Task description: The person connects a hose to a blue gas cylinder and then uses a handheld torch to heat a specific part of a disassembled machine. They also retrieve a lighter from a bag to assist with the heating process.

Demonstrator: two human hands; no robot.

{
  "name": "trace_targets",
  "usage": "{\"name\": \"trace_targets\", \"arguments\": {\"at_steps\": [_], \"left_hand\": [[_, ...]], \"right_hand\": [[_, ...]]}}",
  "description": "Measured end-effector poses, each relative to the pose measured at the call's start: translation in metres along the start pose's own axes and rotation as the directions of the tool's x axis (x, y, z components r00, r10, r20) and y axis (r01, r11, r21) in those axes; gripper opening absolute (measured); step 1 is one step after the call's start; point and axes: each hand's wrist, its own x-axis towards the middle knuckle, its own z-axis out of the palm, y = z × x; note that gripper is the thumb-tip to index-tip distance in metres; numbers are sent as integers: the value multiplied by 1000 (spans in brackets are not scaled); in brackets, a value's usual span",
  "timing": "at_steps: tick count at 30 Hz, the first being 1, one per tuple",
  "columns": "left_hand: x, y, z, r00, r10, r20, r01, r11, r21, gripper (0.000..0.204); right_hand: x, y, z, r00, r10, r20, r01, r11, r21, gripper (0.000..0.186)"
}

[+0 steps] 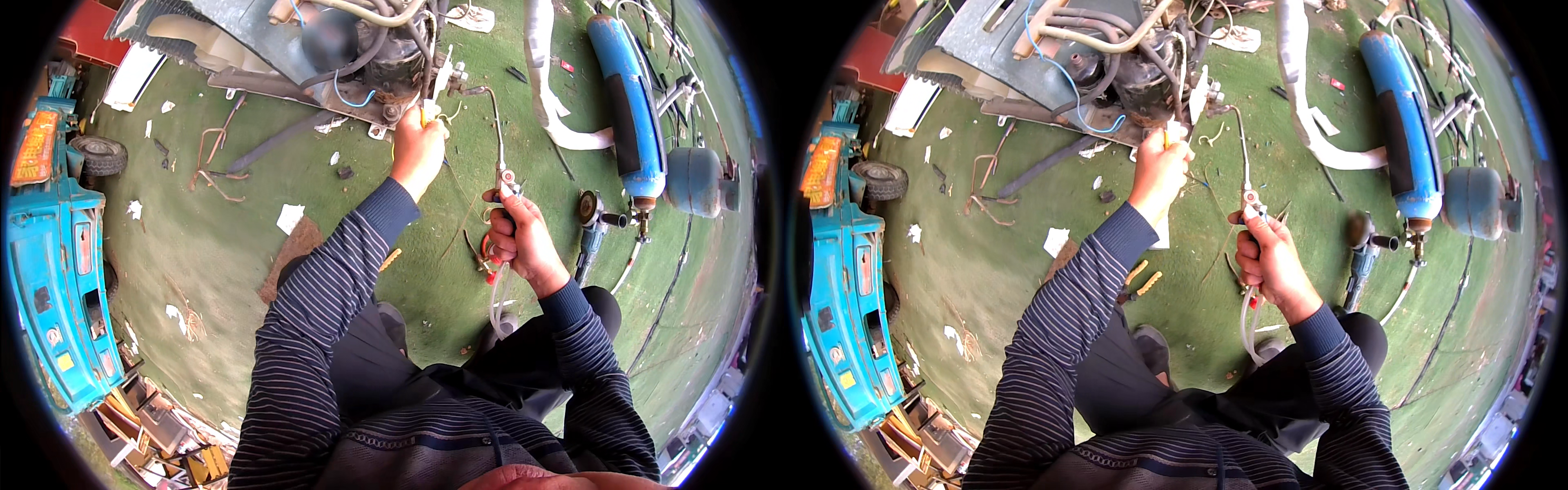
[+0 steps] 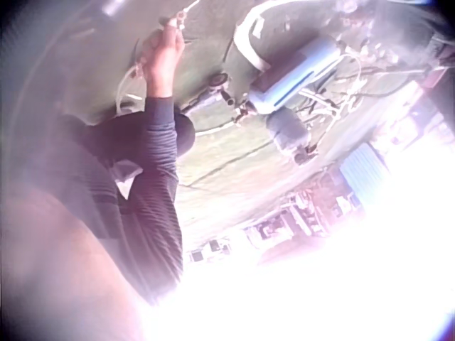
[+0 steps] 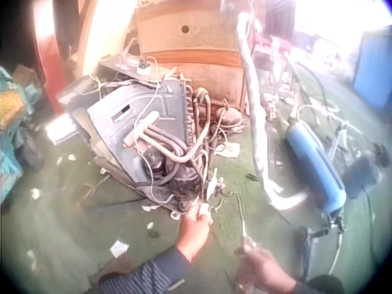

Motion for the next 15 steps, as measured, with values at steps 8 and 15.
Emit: {"name": "trace_targets", "arguments": {"at_steps": [8,15], "left_hand": [[-4,-2,8,999,8,-37,-10,999,-38,18],[1,-9,23,976,-108,-189,98,993,-58,46]], "right_hand": [[3,7,2,992,76,103,-82,995,63,33],[1,7,-2,990,85,111,-93,993,73,37]]}}
